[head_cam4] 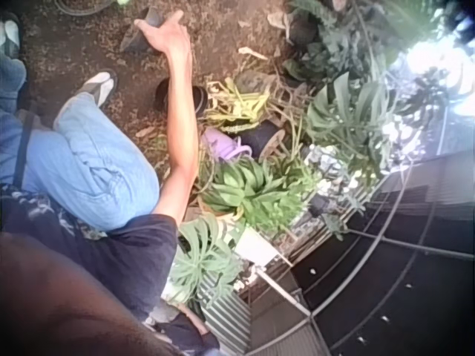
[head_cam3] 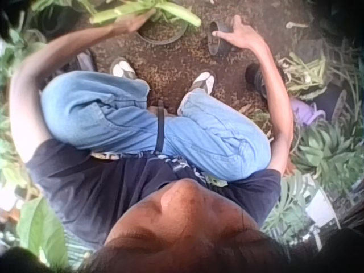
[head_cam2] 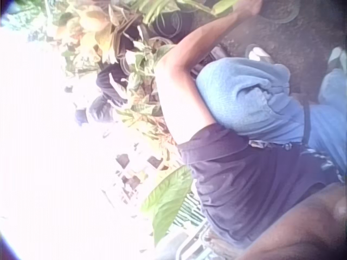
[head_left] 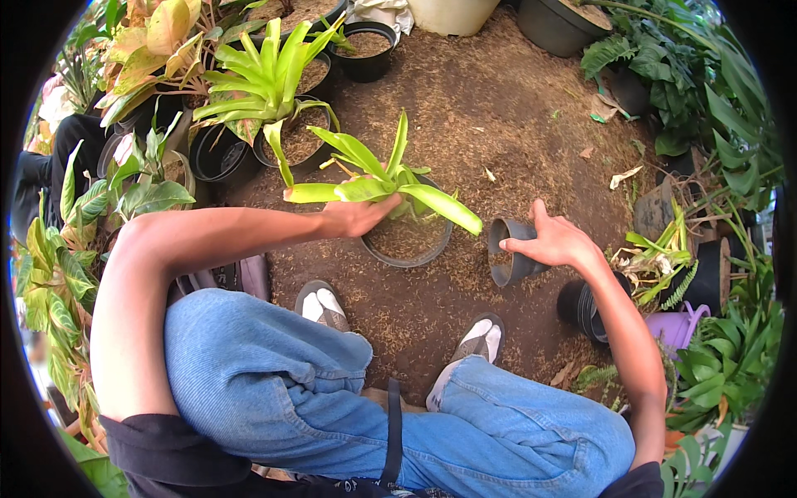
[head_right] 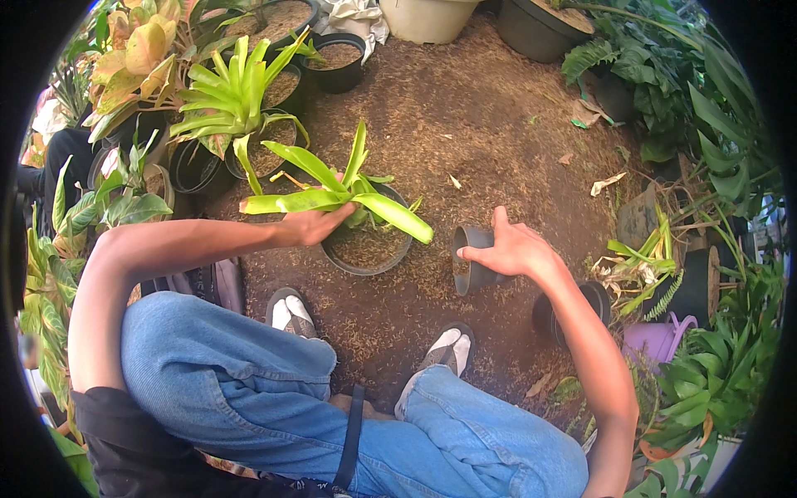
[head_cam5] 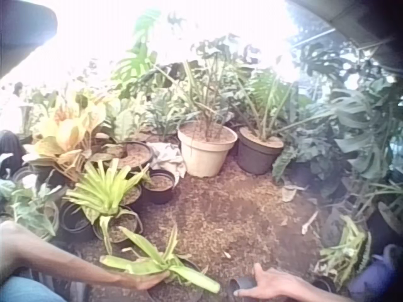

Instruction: The person scoops soil into a small container using another pot and then places a plant into the container.

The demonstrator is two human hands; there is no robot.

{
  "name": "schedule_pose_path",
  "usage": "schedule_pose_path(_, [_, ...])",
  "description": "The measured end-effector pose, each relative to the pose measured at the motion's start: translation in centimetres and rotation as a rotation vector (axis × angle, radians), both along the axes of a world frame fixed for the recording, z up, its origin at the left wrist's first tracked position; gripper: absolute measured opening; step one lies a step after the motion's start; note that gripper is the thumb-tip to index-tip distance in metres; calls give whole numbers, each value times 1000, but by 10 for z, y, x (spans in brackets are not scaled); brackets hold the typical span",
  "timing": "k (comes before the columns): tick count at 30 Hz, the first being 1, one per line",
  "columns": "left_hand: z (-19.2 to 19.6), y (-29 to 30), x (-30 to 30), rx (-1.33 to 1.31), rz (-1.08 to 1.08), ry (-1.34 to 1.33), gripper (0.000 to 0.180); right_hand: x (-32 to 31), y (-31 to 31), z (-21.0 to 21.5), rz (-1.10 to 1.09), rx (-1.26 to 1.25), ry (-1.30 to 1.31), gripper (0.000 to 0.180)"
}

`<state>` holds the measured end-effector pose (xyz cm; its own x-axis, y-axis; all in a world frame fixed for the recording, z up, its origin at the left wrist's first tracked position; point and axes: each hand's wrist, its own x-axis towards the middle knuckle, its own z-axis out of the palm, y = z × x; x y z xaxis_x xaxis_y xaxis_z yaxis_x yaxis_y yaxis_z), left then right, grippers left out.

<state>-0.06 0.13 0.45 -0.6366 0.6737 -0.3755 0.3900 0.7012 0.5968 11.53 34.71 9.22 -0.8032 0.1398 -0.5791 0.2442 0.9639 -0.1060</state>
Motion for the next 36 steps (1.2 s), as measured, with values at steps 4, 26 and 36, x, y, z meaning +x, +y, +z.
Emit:
schedule_pose_path(4, [-6,-4,-1,30,1,17,77,-10,-23,24,-100,-245,-77,103])
schedule_pose_path(26, [-23,-10,3,75,46,143,78,62,88,-96,-612,-68,-824,116])
schedule_pose_path(36, [-14,-2,4,66,58,117,74,56,127,-129,-1073,-599,-645,109])
